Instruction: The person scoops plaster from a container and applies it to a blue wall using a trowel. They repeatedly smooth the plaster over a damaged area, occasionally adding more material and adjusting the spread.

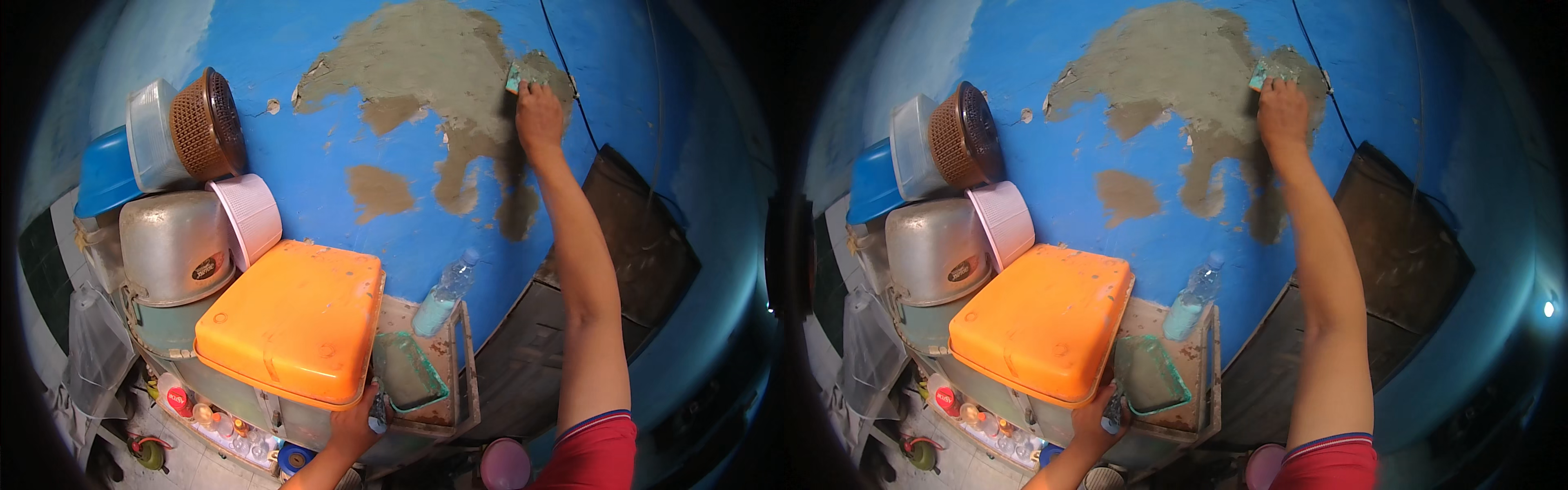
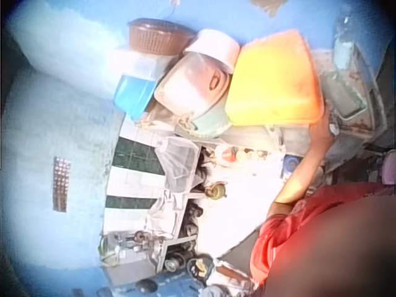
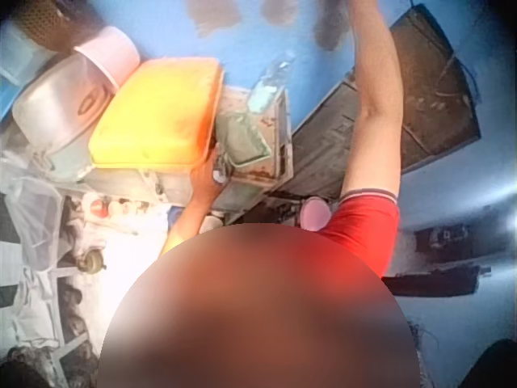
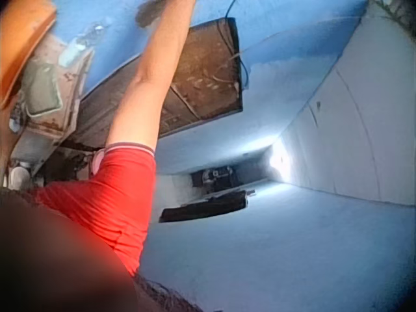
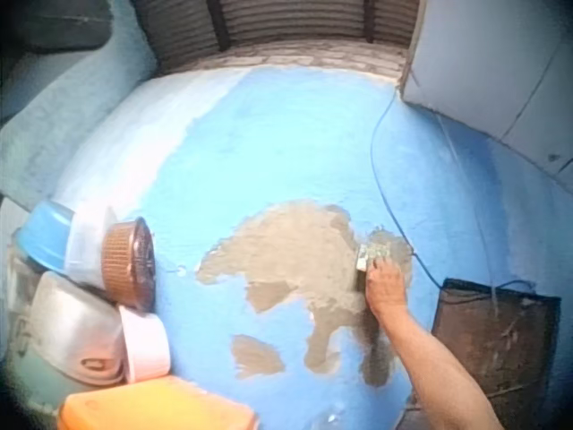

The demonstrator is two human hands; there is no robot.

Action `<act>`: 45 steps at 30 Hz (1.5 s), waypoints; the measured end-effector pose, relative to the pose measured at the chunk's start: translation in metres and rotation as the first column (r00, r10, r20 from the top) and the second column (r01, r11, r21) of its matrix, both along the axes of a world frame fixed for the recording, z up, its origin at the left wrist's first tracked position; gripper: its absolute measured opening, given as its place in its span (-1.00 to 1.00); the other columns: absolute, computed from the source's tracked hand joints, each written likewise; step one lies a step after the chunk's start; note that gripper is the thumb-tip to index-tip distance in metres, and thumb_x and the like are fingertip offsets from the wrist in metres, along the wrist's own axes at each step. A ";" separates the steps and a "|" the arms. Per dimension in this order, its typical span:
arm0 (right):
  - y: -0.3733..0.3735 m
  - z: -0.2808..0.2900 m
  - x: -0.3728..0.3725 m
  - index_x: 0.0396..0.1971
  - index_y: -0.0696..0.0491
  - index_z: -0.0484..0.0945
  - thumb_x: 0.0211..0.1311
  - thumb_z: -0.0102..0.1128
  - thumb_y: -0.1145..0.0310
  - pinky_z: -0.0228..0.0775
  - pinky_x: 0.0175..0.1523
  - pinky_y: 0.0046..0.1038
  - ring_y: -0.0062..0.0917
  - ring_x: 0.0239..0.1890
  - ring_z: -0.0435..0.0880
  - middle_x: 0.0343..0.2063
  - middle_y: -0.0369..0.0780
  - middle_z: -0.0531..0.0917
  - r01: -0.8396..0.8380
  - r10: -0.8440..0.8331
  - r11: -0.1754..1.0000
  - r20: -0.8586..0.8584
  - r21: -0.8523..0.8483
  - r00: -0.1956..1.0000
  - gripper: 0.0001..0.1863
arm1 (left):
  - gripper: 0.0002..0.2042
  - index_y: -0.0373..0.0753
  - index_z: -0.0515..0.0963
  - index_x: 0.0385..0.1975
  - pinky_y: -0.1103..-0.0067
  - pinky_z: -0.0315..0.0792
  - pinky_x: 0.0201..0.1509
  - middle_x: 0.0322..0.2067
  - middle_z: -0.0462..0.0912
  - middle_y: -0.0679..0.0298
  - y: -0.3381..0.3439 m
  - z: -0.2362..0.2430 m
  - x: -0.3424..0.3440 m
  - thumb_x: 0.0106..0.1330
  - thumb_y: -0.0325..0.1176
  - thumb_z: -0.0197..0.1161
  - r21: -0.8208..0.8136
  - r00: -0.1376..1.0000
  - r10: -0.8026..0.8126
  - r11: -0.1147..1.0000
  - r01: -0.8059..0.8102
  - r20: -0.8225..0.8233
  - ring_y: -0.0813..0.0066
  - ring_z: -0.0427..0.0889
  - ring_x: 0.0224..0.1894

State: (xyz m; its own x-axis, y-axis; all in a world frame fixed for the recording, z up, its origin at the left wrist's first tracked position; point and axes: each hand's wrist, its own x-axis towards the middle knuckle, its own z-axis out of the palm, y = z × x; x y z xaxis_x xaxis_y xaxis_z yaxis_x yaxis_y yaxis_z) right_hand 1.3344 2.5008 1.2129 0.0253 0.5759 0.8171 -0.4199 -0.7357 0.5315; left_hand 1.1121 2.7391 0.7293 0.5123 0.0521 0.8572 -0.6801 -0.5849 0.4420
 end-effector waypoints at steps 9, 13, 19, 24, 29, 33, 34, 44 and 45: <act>-0.011 -0.039 -0.036 -0.06 0.17 0.62 0.14 0.10 0.49 0.48 -0.10 -0.34 -0.33 -0.19 0.60 -0.34 -0.18 0.61 -0.137 0.126 0.988 -0.142 -0.068 0.982 -0.66 | -0.57 -0.32 0.56 -0.07 0.30 0.58 -0.24 -0.32 0.68 0.05 0.002 0.003 0.002 0.04 -0.37 0.44 -0.009 0.998 0.014 1.000 -0.014 0.060 0.02 0.69 -0.32; -0.019 0.040 -0.042 -0.08 0.17 0.62 0.17 0.09 0.49 0.50 -0.11 -0.31 -0.31 -0.20 0.62 -0.33 -0.15 0.65 -0.135 0.134 0.990 -0.016 -0.052 0.991 -0.69 | -0.58 -0.31 0.56 -0.06 0.29 0.58 -0.25 -0.31 0.67 0.04 -0.001 -0.002 0.000 0.05 -0.35 0.44 -0.008 0.999 0.011 1.000 -0.010 0.047 0.03 0.69 -0.31; -0.029 -0.023 -0.008 -0.08 0.25 0.60 0.11 0.08 0.53 0.51 -0.07 -0.32 -0.30 -0.13 0.61 -0.27 -0.12 0.65 -0.036 0.031 0.999 -0.150 -0.029 0.988 -0.65 | -0.59 -0.31 0.56 -0.07 0.29 0.58 -0.25 -0.31 0.67 0.03 -0.002 -0.002 0.002 0.06 -0.35 0.43 -0.014 0.997 0.028 1.000 -0.027 0.068 0.03 0.69 -0.30; -0.025 -0.096 -0.022 -0.02 0.24 0.57 0.12 0.12 0.54 0.51 -0.06 -0.32 -0.28 -0.12 0.61 -0.22 -0.13 0.65 -0.137 0.130 0.991 -0.223 -0.015 0.966 -0.63 | -0.58 -0.32 0.56 -0.08 0.29 0.58 -0.24 -0.31 0.67 0.02 0.001 -0.002 0.001 0.05 -0.35 0.43 -0.010 0.998 0.023 1.000 -0.022 0.058 0.02 0.70 -0.29; -0.038 -0.007 -0.061 -0.06 0.11 0.62 0.25 0.16 0.47 0.51 -0.10 -0.28 -0.29 -0.16 0.63 -0.22 -0.18 0.68 -0.182 0.179 0.982 -0.060 -0.047 0.982 -0.74 | -0.59 -0.33 0.57 -0.10 0.30 0.57 -0.24 -0.30 0.68 0.02 -0.002 -0.001 0.001 0.03 -0.34 0.43 -0.025 0.999 -0.008 1.000 0.010 0.045 0.02 0.69 -0.31; -0.052 0.033 -0.043 -0.09 0.10 0.64 0.27 0.13 0.44 0.51 -0.09 -0.27 -0.28 -0.17 0.65 -0.25 -0.15 0.70 -0.088 0.089 0.996 -0.069 0.019 0.994 -0.76 | -0.59 -0.33 0.58 -0.10 0.30 0.56 -0.28 -0.32 0.68 0.02 -0.004 -0.005 0.004 0.03 -0.34 0.43 -0.024 0.998 0.023 0.999 -0.021 0.060 0.03 0.69 -0.33; -0.051 0.025 -0.039 -0.08 0.10 0.63 0.26 0.11 0.45 0.51 -0.08 -0.26 -0.27 -0.15 0.65 -0.27 -0.13 0.71 -0.091 0.088 0.995 -0.078 -0.028 0.993 -0.74 | -0.59 -0.32 0.58 -0.09 0.30 0.56 -0.29 -0.32 0.67 0.02 -0.005 -0.007 0.002 0.03 -0.34 0.43 -0.015 0.998 0.034 0.999 -0.034 0.051 0.03 0.69 -0.34; -0.052 -0.135 -0.060 0.02 0.19 0.57 0.16 0.14 0.53 0.50 0.04 -0.33 -0.28 -0.03 0.61 -0.05 -0.12 0.67 -0.160 0.150 0.987 -0.314 -0.005 0.938 -0.61 | -0.61 -0.31 0.58 -0.09 0.29 0.54 -0.32 -0.34 0.67 0.03 -0.002 -0.008 0.006 0.06 -0.35 0.41 -0.033 0.989 0.048 0.998 -0.044 0.139 0.03 0.67 -0.39; -0.046 -0.121 -0.066 0.01 0.17 0.58 0.17 0.14 0.52 0.50 0.02 -0.32 -0.29 -0.05 0.62 -0.06 -0.15 0.68 -0.164 0.164 0.986 -0.318 0.029 0.934 -0.63 | -0.61 -0.31 0.57 -0.09 0.28 0.54 -0.32 -0.33 0.67 0.03 0.001 -0.010 0.006 0.06 -0.35 0.40 -0.025 0.991 0.059 0.998 -0.057 0.123 0.03 0.67 -0.38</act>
